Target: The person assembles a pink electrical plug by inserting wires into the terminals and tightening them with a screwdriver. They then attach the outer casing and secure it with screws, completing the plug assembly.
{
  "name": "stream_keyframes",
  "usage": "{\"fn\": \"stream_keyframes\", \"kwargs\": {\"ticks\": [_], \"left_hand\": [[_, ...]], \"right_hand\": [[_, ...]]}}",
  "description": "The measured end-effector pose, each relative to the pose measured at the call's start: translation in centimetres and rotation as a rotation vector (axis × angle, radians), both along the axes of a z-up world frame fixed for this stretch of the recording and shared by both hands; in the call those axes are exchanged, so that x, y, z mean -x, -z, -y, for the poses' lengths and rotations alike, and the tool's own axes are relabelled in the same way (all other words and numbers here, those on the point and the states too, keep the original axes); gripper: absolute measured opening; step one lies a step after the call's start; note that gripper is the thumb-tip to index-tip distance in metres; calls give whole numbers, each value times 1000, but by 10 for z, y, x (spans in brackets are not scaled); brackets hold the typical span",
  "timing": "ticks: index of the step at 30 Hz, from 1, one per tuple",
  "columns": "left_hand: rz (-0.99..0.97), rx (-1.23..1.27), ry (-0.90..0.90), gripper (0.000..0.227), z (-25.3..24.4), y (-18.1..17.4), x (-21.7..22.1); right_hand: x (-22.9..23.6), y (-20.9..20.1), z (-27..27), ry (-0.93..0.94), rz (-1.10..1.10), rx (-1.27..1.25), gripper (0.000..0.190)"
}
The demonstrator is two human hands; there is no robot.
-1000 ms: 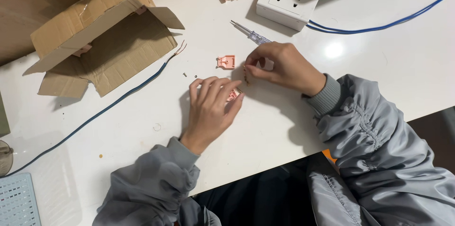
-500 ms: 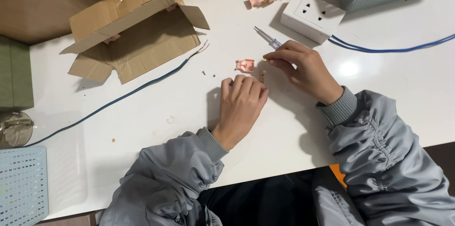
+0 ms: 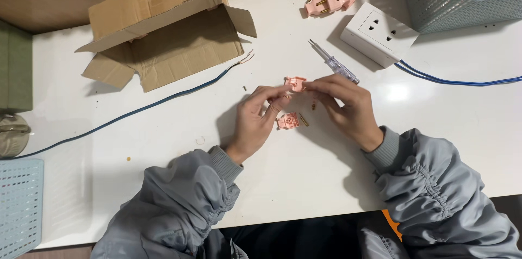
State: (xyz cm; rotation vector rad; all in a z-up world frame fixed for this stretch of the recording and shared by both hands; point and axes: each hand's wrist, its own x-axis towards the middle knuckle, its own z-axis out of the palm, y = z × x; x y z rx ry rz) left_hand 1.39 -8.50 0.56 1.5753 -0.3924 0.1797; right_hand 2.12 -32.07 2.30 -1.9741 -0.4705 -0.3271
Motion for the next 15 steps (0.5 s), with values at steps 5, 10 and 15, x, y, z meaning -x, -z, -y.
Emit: {"fn": "stream_keyframes", "kwargs": {"ticks": [5, 10, 15], "left_hand": [[-55, 87, 15, 12, 1, -4, 0], [-108, 100, 4, 12, -4, 4, -1], [-169, 121, 40, 11, -4, 2, 3]], "right_hand": [[11, -2, -6, 25, -20, -15, 18], [18, -10, -12, 20, 6, -22, 19], [20, -5, -12, -1, 55, -88, 18]]}}
